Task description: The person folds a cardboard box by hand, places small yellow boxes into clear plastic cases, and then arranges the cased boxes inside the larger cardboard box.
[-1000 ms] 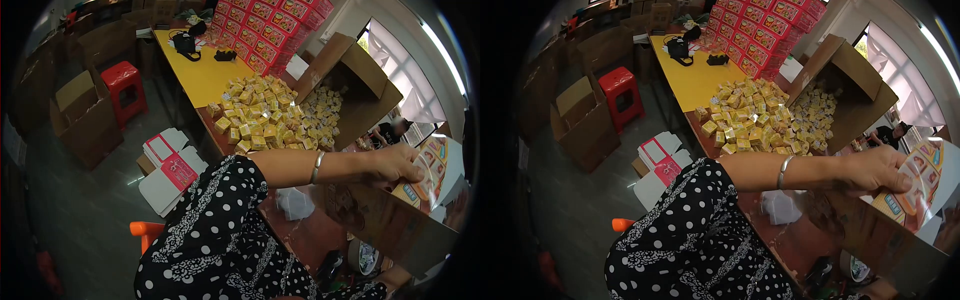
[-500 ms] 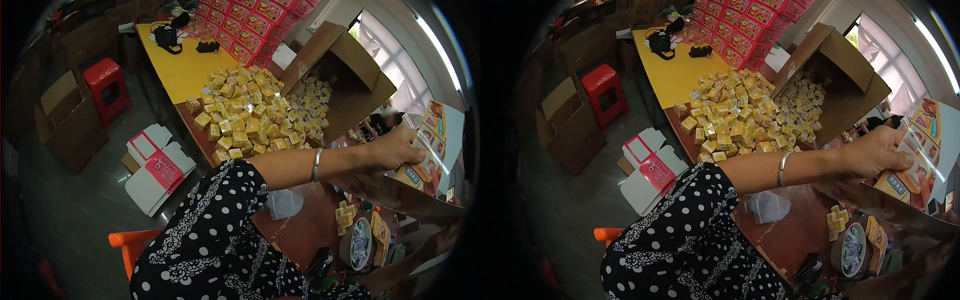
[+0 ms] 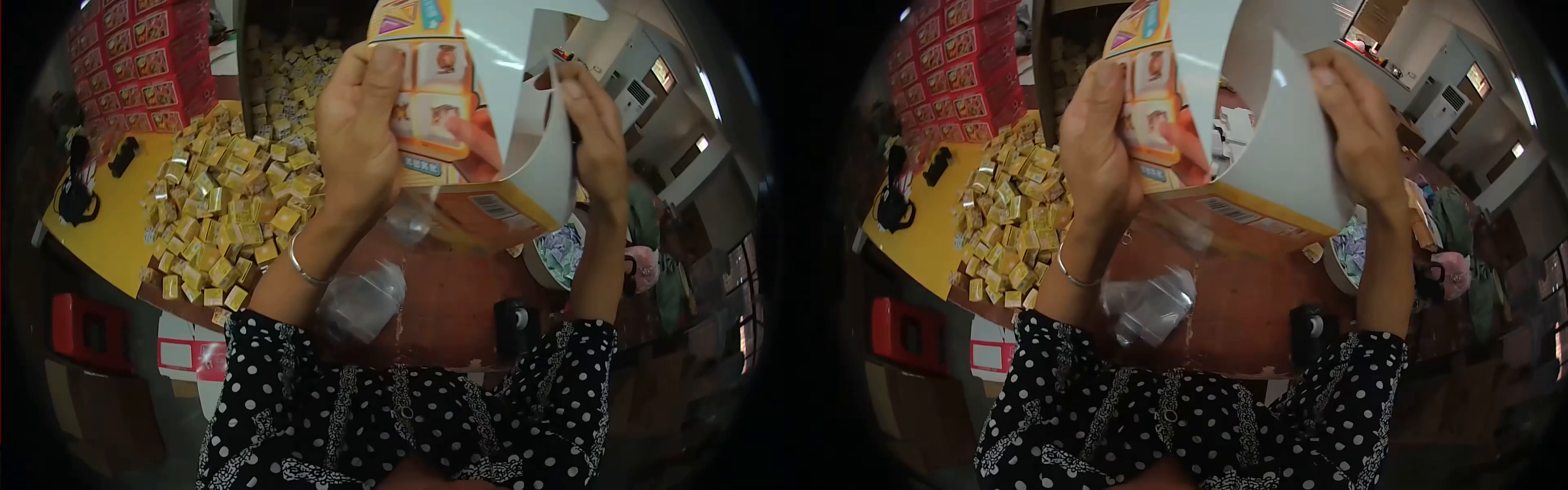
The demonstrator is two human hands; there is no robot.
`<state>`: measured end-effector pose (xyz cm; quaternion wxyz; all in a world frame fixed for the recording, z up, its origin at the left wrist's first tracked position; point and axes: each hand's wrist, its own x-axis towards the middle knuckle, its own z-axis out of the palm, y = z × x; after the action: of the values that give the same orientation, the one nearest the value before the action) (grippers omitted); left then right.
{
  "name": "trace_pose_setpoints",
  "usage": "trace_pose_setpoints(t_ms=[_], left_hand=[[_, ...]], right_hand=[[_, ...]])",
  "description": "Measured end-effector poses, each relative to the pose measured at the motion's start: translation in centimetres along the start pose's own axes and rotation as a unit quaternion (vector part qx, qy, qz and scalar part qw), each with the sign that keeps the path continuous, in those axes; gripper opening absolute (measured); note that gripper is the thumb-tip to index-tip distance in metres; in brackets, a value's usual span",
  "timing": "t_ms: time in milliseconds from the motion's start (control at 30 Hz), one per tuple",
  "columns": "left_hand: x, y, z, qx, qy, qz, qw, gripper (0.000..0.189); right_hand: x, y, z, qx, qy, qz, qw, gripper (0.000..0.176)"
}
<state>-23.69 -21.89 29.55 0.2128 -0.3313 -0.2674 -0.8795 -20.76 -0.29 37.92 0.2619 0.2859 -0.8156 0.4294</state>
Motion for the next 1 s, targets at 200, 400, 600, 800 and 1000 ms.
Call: trace_pose_setpoints(t_ms=[200, 400, 600, 800, 1000], left_hand=[[-2.0, -1.8, -1.7, 0.048, -0.018, 0.007, 0.999, 0.026], [-1.5, -2.4, -3.1, 0.044, 0.026, 0.038, 0.998, 0.03], [0.2, -4.3, 0.9, 0.106, -0.061, 0.127, 0.984, 0.025], [-2.8, -7.3, -0.1, 0.106, -0.075, 0.107, 0.986, 0.03], [-15.0, -12.5, -5.8, 0.162, 0.085, -0.209, 0.961, 0.034]], right_hand=[[-2.4, 4.8, 2.9, -0.049, 0.023, -0.054, 0.997, 0.025], [-6.5, 0.5, -0.2, -0.287, -0.135, -0.129, 0.94, 0.099], [-8.0, 0.7, -1.2, -0.277, -0.053, -0.168, 0.944, 0.106], [-10.4, -1.0, -4.2, -0.44, 0.026, -0.286, 0.851, 0.106], [-19.1, 6.3, 2.6, -0.391, -0.053, -0.18, 0.901, 0.103]])
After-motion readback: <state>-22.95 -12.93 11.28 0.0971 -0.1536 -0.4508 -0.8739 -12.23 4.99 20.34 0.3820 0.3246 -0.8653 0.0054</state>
